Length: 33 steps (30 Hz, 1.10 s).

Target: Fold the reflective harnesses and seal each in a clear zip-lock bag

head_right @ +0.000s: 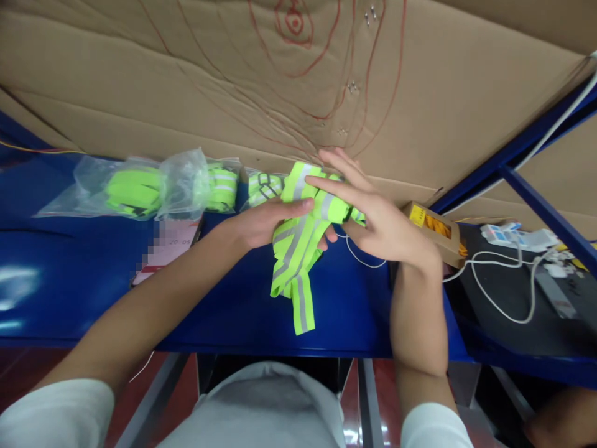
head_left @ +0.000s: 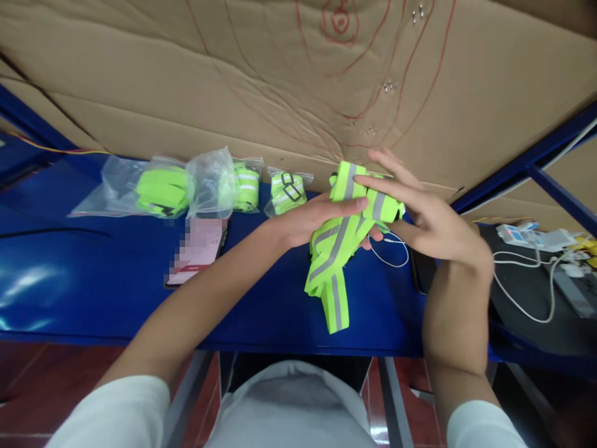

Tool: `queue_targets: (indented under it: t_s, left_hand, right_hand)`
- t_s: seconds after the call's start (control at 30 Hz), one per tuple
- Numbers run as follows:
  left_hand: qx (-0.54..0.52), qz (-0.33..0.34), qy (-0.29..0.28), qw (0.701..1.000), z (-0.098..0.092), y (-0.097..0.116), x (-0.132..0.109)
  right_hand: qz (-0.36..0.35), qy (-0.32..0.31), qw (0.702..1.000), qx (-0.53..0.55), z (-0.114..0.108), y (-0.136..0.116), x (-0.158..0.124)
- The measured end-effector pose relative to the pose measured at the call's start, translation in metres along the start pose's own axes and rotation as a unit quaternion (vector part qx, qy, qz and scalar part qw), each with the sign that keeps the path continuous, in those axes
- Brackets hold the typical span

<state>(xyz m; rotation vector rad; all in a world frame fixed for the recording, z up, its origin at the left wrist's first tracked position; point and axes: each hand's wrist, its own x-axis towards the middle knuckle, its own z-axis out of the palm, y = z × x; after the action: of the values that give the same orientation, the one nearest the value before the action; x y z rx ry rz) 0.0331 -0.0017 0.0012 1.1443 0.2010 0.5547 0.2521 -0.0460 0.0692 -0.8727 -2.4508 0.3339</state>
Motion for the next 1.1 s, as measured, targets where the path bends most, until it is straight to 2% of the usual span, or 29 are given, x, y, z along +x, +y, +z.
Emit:
queue_targets:
  t_s: [0.07, 0.1, 0.2, 0.23, 0.3, 0.37, 0.43, 0.57, 0.63, 0.7, 0.8, 0.93, 1.03, 1.1]
  left_hand:
    - [0.001, 0.006, 0.003, 1.0, 0.001, -0.002, 0.001]
    - [0.002, 0.011, 0.003, 1.0, 0.002, -0.003, 0.001]
    - [0.022, 0.018, -0.005, 1.0, 0.004, -0.004, 0.001]
    - [0.039, 0.015, -0.004, 0.999, 0.005, -0.003, 0.001]
    - [0.085, 0.001, 0.0, 0.996, 0.005, -0.002, 0.0]
    - [0.123, -0.009, 0.008, 0.992, 0.005, -0.001, 0.0]
    - [0.137, -0.011, 0.016, 0.99, 0.004, -0.002, 0.0]
    - [0.095, -0.03, 0.01, 0.995, 0.0, -0.01, 0.002]
    - [0.066, -0.053, -0.021, 0.996, -0.003, -0.018, 0.005]
    - [0.05, -0.06, -0.041, 0.996, -0.004, -0.024, 0.008]
    - [0.043, -0.017, -0.029, 0.998, -0.005, -0.022, 0.008]
    - [0.022, 0.072, -0.003, 0.997, -0.003, -0.004, 0.001]
    - [-0.01, 0.123, 0.031, 0.992, 0.0, 0.006, -0.003]
    - [-0.026, 0.126, 0.049, 0.99, 0.002, 0.008, -0.003]
  right_hand:
    - [0.022, -0.047, 0.996, 0.07, -0.009, 0.003, -0.008]
    - [0.029, -0.036, 0.993, 0.109, -0.011, 0.007, -0.011]
    - [0.094, 0.087, 0.965, 0.23, -0.004, 0.02, -0.01]
    - [0.129, 0.102, 0.949, 0.27, 0.002, 0.024, -0.007]
    - [0.189, 0.059, 0.915, 0.351, 0.014, 0.031, 0.002]
    - [0.211, 0.009, 0.887, 0.411, 0.024, 0.032, 0.01]
    - [0.217, 0.029, 0.877, 0.427, 0.03, 0.031, 0.015]
    - [0.208, 0.138, 0.904, 0.346, 0.03, 0.022, 0.013]
    - [0.183, 0.201, 0.926, 0.264, 0.027, 0.015, 0.009]
    - [0.159, 0.236, 0.944, 0.169, 0.025, 0.006, 0.005]
    - [0.109, 0.231, 0.966, 0.049, 0.029, -0.007, 0.004]
    - [-0.008, 0.212, 0.976, -0.054, 0.039, -0.014, 0.01]
    - [-0.023, 0.174, 0.981, -0.082, 0.037, -0.013, 0.015]
    - [-0.019, 0.121, 0.991, -0.051, 0.031, -0.011, 0.016]
